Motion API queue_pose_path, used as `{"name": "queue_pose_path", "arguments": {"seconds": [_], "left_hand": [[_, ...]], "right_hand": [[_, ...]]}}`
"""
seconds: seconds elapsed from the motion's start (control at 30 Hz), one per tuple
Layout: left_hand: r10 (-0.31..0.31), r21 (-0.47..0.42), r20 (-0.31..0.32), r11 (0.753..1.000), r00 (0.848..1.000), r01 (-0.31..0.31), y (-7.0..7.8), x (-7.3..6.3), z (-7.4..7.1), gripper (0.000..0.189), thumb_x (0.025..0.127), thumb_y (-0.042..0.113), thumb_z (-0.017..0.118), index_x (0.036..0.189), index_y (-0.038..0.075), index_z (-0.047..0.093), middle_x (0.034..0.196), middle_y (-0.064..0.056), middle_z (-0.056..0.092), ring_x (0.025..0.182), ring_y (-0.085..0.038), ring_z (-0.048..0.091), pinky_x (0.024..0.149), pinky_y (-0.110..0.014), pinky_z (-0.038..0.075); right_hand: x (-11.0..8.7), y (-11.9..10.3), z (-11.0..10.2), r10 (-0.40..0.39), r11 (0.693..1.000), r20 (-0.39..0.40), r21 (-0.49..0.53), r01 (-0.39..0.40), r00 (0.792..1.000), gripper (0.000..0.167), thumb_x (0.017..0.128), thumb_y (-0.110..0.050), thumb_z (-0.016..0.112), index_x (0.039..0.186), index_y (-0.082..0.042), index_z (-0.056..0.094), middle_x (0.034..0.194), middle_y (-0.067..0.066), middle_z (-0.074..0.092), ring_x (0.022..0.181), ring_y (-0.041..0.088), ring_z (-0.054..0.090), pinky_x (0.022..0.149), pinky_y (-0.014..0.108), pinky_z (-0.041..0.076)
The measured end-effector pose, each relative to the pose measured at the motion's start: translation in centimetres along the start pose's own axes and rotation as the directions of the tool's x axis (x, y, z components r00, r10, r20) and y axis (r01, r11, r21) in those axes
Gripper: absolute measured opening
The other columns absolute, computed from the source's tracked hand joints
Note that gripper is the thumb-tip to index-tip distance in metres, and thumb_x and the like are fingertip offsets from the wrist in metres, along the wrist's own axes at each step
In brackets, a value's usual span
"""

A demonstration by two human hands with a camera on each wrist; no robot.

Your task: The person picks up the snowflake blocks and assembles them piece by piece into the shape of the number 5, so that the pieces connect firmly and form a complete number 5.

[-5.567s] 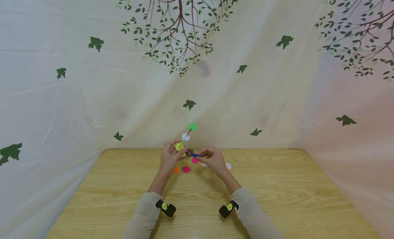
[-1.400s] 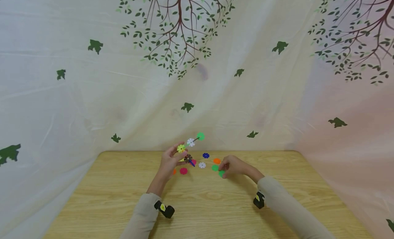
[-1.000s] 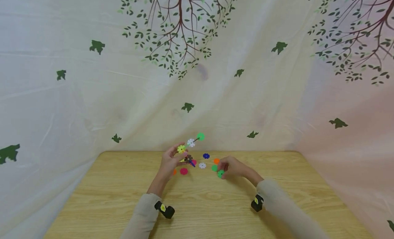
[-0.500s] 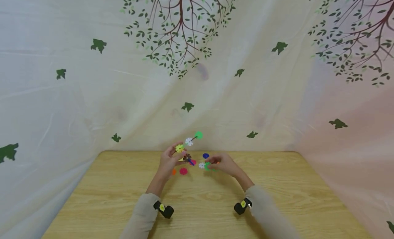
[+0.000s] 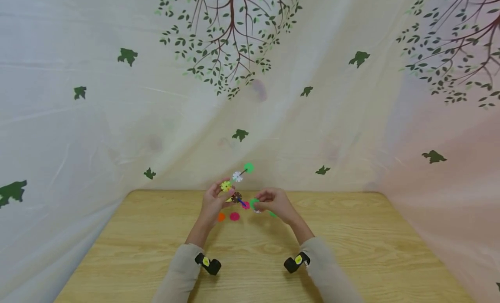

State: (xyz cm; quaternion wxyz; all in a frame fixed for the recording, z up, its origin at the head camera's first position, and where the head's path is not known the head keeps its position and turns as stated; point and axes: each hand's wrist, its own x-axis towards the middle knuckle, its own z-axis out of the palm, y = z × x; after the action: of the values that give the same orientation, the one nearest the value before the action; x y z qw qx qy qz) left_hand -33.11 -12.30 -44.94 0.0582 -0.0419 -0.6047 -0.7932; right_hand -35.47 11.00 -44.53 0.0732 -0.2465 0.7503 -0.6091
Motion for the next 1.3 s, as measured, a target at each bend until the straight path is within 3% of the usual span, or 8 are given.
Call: {"name": "queue_pose_path", "arguments": {"seconds": [0.17,0.4,0.6,0.73,1.03,1.3], "left_hand": [[0.012,-0.020,-0.010,1.000,1.000,-0.012,-0.1,0.1,0.1,0.045,0.097,-0.002,0.063,0.141,0.004,0.055,0.130,-0.027,0.061,0.094,-0.010,0.069,0.073,-0.031,0.064],[0.024,-0.019,-0.022,1.000,0.999,-0.024,-0.1,0.2,0.2,0.045,0.098,-0.003,0.062,0.142,0.000,0.052,0.123,-0.022,0.064,0.092,-0.009,0.069,0.073,-0.031,0.064],[0.026,-0.028,-0.031,0.999,0.999,-0.027,-0.1,0.4,0.2,0.044,0.099,-0.003,0.061,0.141,0.001,0.053,0.124,-0.022,0.065,0.094,-0.009,0.069,0.073,-0.029,0.063],[0.042,-0.032,-0.026,0.999,0.999,-0.042,-0.1,0.4,0.3,0.044,0.099,-0.002,0.062,0.141,0.002,0.053,0.122,-0.019,0.068,0.094,-0.010,0.069,0.073,-0.028,0.063],[0.074,-0.070,-0.033,0.995,0.997,-0.076,-0.1,0.3,0.7,0.043,0.098,-0.005,0.061,0.140,-0.001,0.052,0.122,-0.022,0.068,0.096,-0.016,0.070,0.073,-0.026,0.062],[0.073,-0.098,-0.045,0.992,0.996,-0.077,0.1,0.4,0.9,0.042,0.097,-0.006,0.061,0.138,0.001,0.056,0.110,-0.009,0.072,0.092,-0.011,0.072,0.076,-0.028,0.063]], "right_hand": [[0.1,0.4,0.6,0.029,0.994,-0.013,0.106,-0.028,0.999,0.026,0.088,0.006,0.072,0.109,0.017,0.061,0.085,0.008,0.074,0.074,0.014,0.073,0.082,0.051,0.062],[0.3,1.0,1.6,0.049,0.981,-0.043,0.188,-0.040,0.998,0.028,0.088,0.007,0.073,0.108,0.020,0.059,0.080,0.001,0.074,0.072,0.013,0.074,0.085,0.058,0.058],[0.4,1.0,2.0,0.055,0.977,-0.088,0.210,-0.036,0.995,0.023,0.089,0.009,0.070,0.108,0.019,0.059,0.087,0.017,0.075,0.071,0.013,0.074,0.076,0.039,0.064],[0.4,1.1,2.1,0.055,0.976,-0.120,0.215,-0.028,0.991,0.021,0.090,0.010,0.069,0.108,0.018,0.061,0.086,0.014,0.076,0.071,0.012,0.073,0.071,0.029,0.063],[0.4,0.9,2.6,0.056,0.978,-0.188,0.207,-0.016,0.980,0.023,0.087,0.006,0.074,0.105,0.016,0.064,0.081,0.008,0.075,0.069,0.012,0.073,0.068,0.026,0.062],[0.5,0.5,3.1,0.056,0.973,-0.251,0.232,0.004,0.966,0.020,0.087,0.007,0.074,0.102,0.015,0.064,0.081,0.008,0.074,0.067,0.013,0.072,0.068,0.028,0.063]]}}
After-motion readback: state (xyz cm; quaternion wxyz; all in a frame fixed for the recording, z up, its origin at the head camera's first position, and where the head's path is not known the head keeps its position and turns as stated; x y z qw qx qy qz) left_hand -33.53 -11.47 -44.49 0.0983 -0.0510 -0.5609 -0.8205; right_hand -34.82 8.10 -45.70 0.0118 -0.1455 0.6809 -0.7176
